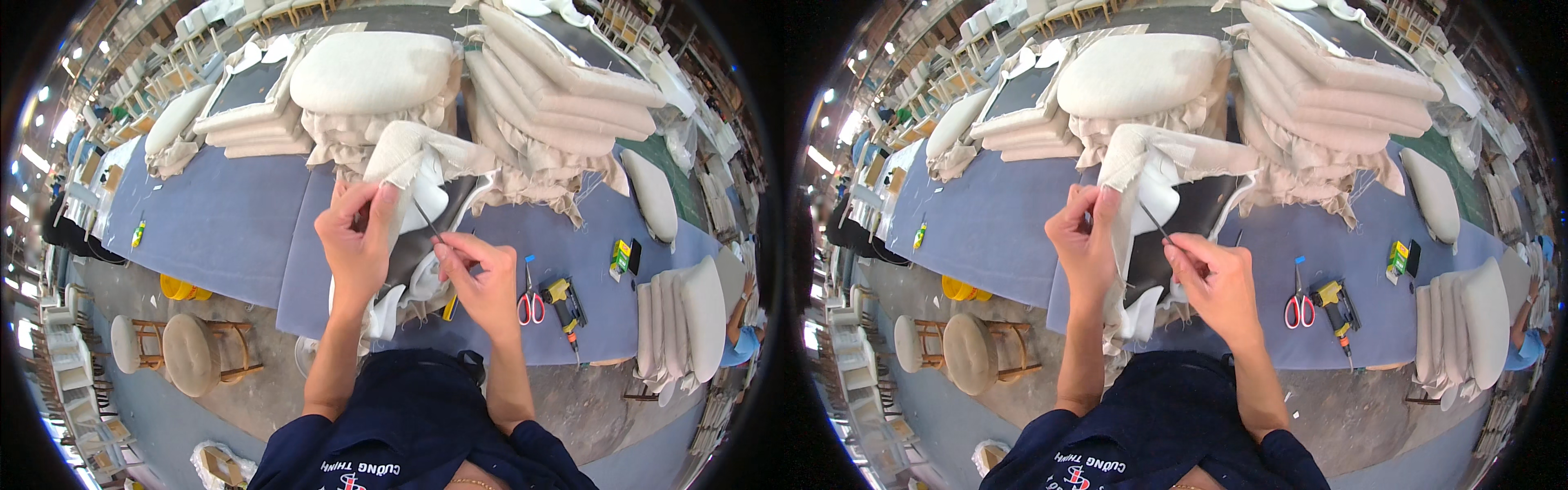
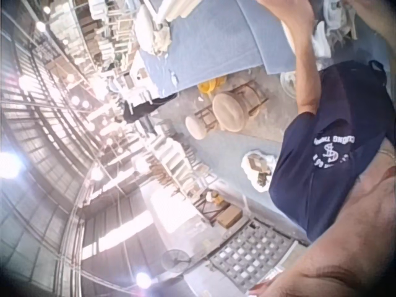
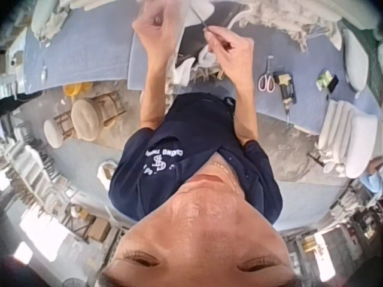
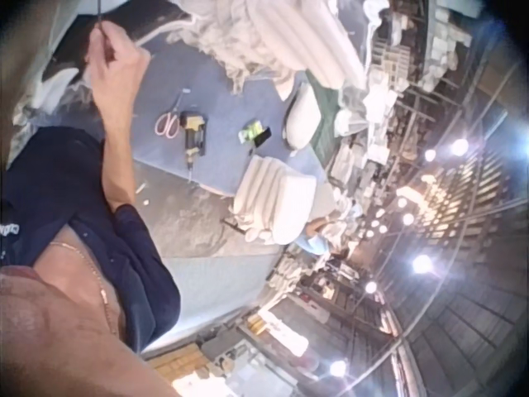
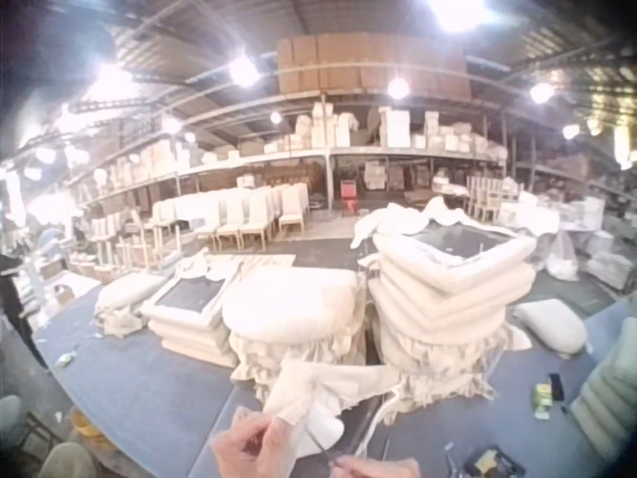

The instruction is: The person wraps fabric around cushion foam pieces, folds and tucks the edges, and secures them using a staple gun. They also use scissors to trim excess fabric and a screwdriver to adjust or remove staples. The process is repeated for multiple cushion pieces on a workbench.

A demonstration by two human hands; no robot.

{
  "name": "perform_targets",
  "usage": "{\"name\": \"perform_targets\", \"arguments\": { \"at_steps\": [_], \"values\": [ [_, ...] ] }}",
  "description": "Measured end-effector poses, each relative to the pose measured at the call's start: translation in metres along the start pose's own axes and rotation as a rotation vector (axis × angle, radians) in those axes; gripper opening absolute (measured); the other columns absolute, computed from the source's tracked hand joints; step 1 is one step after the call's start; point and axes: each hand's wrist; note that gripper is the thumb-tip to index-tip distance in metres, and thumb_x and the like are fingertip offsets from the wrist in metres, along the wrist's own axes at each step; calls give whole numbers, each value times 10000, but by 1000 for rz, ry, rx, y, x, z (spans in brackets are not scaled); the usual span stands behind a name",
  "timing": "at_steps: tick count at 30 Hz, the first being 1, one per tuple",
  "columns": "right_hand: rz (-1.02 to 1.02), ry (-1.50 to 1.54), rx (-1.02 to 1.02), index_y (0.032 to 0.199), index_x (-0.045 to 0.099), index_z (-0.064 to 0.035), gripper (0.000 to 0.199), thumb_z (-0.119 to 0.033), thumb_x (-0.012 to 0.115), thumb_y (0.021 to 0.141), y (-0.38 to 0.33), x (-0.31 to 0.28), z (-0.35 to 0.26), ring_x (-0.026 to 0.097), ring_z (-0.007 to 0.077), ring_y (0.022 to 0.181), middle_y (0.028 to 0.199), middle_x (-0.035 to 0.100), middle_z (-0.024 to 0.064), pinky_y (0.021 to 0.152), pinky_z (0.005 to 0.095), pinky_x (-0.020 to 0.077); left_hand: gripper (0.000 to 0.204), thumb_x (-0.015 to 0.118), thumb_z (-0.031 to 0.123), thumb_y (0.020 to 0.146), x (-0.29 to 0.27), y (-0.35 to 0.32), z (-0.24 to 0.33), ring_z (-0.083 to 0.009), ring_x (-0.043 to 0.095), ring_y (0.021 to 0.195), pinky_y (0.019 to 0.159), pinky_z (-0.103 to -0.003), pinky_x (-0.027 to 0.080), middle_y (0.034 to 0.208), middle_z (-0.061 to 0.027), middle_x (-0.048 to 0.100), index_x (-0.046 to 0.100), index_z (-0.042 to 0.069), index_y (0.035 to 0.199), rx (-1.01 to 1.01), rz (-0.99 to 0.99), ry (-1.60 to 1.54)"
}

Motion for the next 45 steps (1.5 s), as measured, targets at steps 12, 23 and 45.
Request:
{"name": "perform_targets", "arguments": {
  "at_steps": [12, 23, 45],
  "values": [
    [86, 119, -36, 968, 721, 78, 141, -59, 690, 970, -7, -9, -8, 532, 62, 528, 598, 609, 33, 499, 244, 398, 84, 787, 32, 818, 17, -35, 20, -212, 471, 693, 685, -338, 385, 738, -39, 668, 752, 29, 894, 258, -170, 148],
    [111, 6, -92, 780, 665, 82, 264, -100, 708, 967, -36, -39, -15, 470, 68, 449, 531, 540, 13, 431, 242, 315, 572, 866, 160, 724, 55, 50, -7, -252, 626, 1202, 1073, -384, 443, 1240, -104, 687, 674, 46, 1251, 400, -908, -452],
    [407, -398, -302, 655, 578, 33, 207, 42, 715, 809, -78, -45, -3, 478, 203, 416, 518, 483, 71, 451, 313, 361, 292, 826, 17, 731, 99, 25, 19, -173, 685, 903, 826, -302, 528, 979, -76, 720, 692, 27, 990, 221, -1242, -498]
  ]
}}
Point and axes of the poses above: each hand's wrist, its own y-axis towards the middle knuckle, its own x-axis out of the palm, z = x × y
